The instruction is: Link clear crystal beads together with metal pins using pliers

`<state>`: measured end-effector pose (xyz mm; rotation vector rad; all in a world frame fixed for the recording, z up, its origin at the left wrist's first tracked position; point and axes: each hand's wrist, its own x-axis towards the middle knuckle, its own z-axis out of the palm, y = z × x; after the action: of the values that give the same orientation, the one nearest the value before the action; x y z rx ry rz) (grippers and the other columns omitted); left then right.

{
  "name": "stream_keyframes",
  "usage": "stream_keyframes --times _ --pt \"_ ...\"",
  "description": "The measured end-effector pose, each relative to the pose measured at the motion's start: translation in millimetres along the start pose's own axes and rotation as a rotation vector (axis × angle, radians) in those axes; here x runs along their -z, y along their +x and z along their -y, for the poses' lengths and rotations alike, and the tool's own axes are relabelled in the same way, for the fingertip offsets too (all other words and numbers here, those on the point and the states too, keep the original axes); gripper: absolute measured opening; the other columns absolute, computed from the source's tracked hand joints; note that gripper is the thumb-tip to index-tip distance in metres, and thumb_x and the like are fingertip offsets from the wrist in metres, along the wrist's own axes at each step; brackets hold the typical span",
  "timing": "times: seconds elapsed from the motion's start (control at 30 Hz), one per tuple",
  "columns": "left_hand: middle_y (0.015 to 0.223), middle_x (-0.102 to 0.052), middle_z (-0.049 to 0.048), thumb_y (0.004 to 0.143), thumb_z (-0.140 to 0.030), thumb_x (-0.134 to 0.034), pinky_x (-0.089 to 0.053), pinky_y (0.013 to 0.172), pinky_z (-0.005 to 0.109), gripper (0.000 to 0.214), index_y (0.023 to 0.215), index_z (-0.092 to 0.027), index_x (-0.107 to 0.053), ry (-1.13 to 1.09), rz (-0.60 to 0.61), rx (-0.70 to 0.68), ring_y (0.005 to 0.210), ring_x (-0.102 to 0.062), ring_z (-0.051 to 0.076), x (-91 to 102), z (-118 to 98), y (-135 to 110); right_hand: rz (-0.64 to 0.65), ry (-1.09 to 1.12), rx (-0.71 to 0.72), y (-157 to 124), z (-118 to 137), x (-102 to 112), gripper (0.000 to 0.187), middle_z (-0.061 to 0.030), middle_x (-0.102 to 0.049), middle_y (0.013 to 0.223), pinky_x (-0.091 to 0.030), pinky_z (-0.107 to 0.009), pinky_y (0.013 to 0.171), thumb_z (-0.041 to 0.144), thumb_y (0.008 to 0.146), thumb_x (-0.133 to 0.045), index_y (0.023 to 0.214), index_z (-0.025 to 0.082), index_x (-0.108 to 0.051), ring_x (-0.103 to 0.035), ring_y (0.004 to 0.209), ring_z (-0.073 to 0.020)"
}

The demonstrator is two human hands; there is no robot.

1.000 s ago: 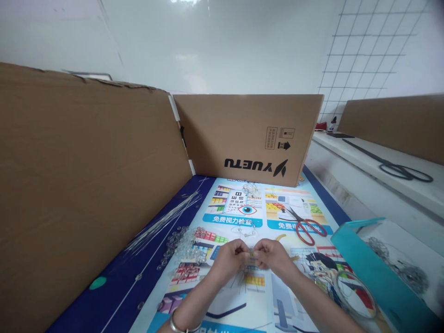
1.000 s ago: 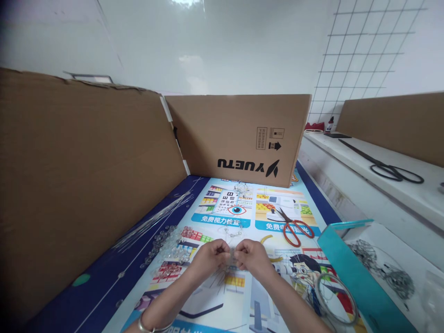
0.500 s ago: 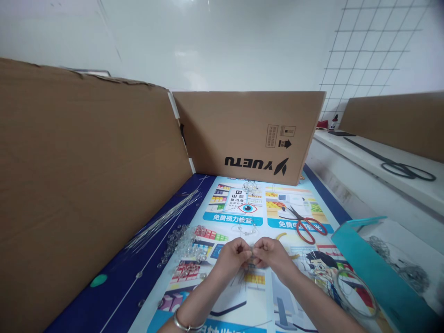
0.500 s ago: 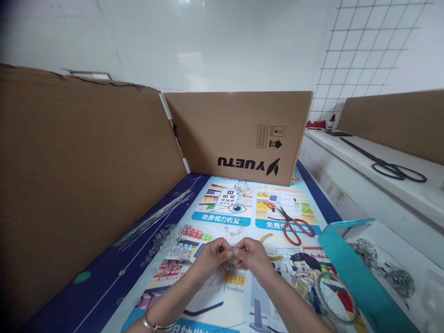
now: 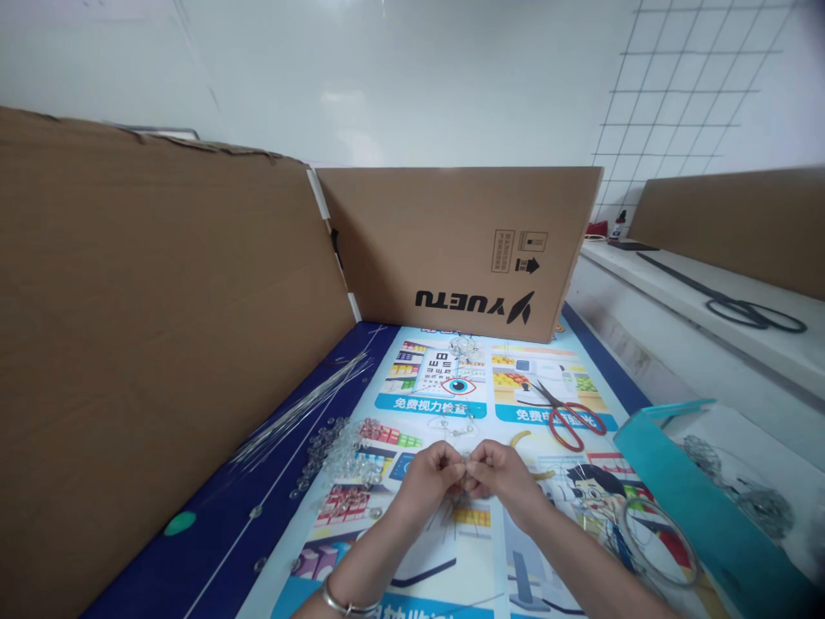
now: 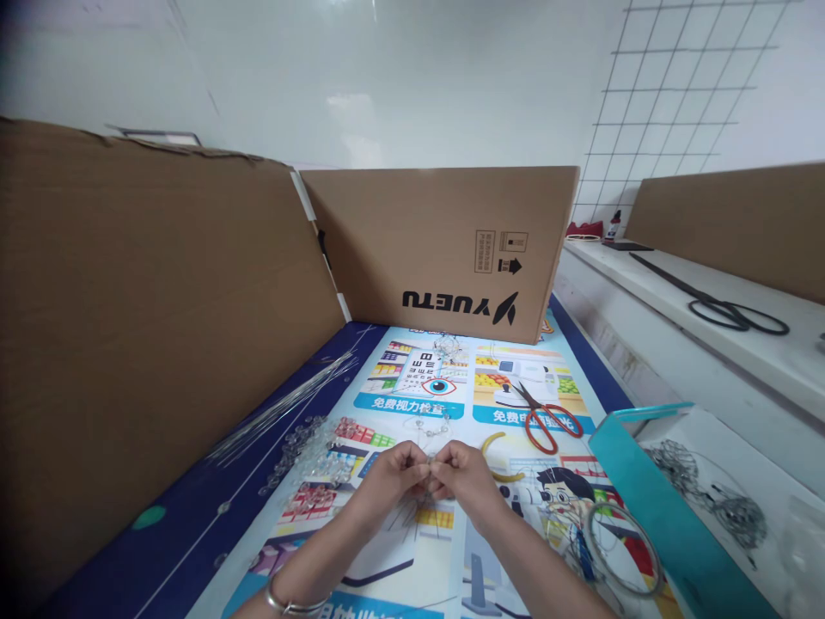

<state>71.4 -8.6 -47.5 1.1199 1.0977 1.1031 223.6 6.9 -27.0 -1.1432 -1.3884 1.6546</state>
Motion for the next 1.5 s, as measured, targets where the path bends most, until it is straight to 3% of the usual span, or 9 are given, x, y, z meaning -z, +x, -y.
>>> stream_keyframes --times 0.4,0.53,0.67,0.8,0.93,1.0,1.13,1.23,1.5 --pt "0.053 -0.051 -0.0040 0.069 -0.031 -0.062 -0.041 0.050 0.022 0.021 0.066 -0.017 -0.046 -0.021 0.022 0.026 0.048 -0.049 0.010 -1.8 -9 -1 0.019 -0.063 -0.003 0 -1 0 0.030 -0.0005 -0.062 0.063 -0.048 -0.028 0.060 0.044 0.070 -0.060 0.074 0.016 -0.049 -0.059 0.059 -0.0131" --pt "0.056 -0.053 -0.0027 0.070 -0.029 -0.056 -0.041 0.050 0.022 0.014 0.070 -0.016 -0.050 0.269 0.130 0.043 0.050 -0.050 0.010 5.8 -21 -3 0.115 -0.357 -0.036 0 9 11 0.022 -0.0003 -0.061 0.059 -0.044 -0.024 0.053 0.038 0.074 -0.051 0.076 0.016 -0.053 -0.058 0.054 -0.0130" --pt "0.055 -0.056 -0.0031 0.067 -0.021 -0.051 -0.035 0.047 0.020 0.008 0.071 -0.017 -0.057 0.561 0.214 0.005 0.049 -0.050 0.011 16.6 -25 -4 0.188 -0.552 0.014 -11 25 17 0.011 0.0017 -0.059 0.056 -0.034 -0.021 0.050 0.025 0.067 -0.058 0.060 0.017 -0.058 -0.053 0.054 -0.0120" --pt "0.061 -0.061 -0.0018 0.063 -0.017 -0.053 -0.032 0.051 0.020 0.012 0.071 -0.019 -0.063 0.700 0.232 -0.023 0.058 -0.053 0.014 20.6 -26 -9 0.452 -1.295 0.226 -38 40 0 0.013 -0.0008 -0.062 0.058 -0.029 -0.023 0.051 0.022 0.067 -0.060 0.055 0.018 -0.059 -0.056 0.058 -0.0150" --pt "0.067 -0.064 -0.0002 0.064 -0.016 -0.053 -0.028 0.052 0.022 0.014 0.069 -0.022 -0.064 0.900 0.248 -0.073 0.062 -0.054 0.016 17.1 -31 -14 0.700 -1.625 0.350 -60 41 -27 0.005 -0.0062 -0.064 0.063 -0.027 -0.026 0.044 0.017 0.065 -0.061 0.061 0.016 -0.063 -0.058 0.054 -0.0185" --pt "0.070 -0.065 0.0012 0.065 -0.015 -0.052 -0.027 0.052 0.023 0.014 0.068 -0.022 -0.064 0.975 0.242 -0.090 0.064 -0.054 0.017 14.8 -33 -17 0.721 -1.676 0.413 -66 36 -39 0.007 -0.0068 -0.064 0.064 -0.027 -0.026 0.042 0.010 0.063 -0.059 0.066 0.015 -0.063 -0.058 0.054 -0.0192" --pt "0.072 -0.065 0.0032 0.066 -0.016 -0.052 -0.025 0.052 0.025 0.012 0.066 -0.021 -0.063 1.079 0.240 -0.108 0.067 -0.056 0.020 12.0 -34 -20 0.715 -1.745 0.328 -70 17 -58 0.016 -0.0084 -0.065 0.063 -0.030 -0.025 0.043 0.002 0.067 -0.055 0.069 0.014 -0.065 -0.060 0.060 -0.0205" --pt "0.074 -0.065 0.0038 0.068 -0.018 -0.052 -0.027 0.053 0.025 0.011 0.067 -0.021 -0.062 1.131 0.238 -0.111 0.068 -0.057 0.020 10.7 -34 -21 0.637 -1.716 0.382 -70 4 -67 0.013 -0.0108 -0.065 0.061 -0.033 -0.026 0.046 0.004 0.068 -0.057 0.064 0.014 -0.064 -0.059 0.058 -0.0198" --pt "0.078 -0.065 0.0058 0.077 -0.018 -0.042 -0.031 0.059 0.026 0.019 0.071 -0.020 -0.060 1.202 0.188 -0.162 0.072 -0.057 0.021 9.4 -51 -22 0.675 -1.704 0.417 -61 16 -47 0.006 -0.0076 -0.064 0.058 -0.030 -0.026 0.044 0.010 0.062 -0.058 0.062 0.015 -0.062 -0.058 0.051 -0.0194"
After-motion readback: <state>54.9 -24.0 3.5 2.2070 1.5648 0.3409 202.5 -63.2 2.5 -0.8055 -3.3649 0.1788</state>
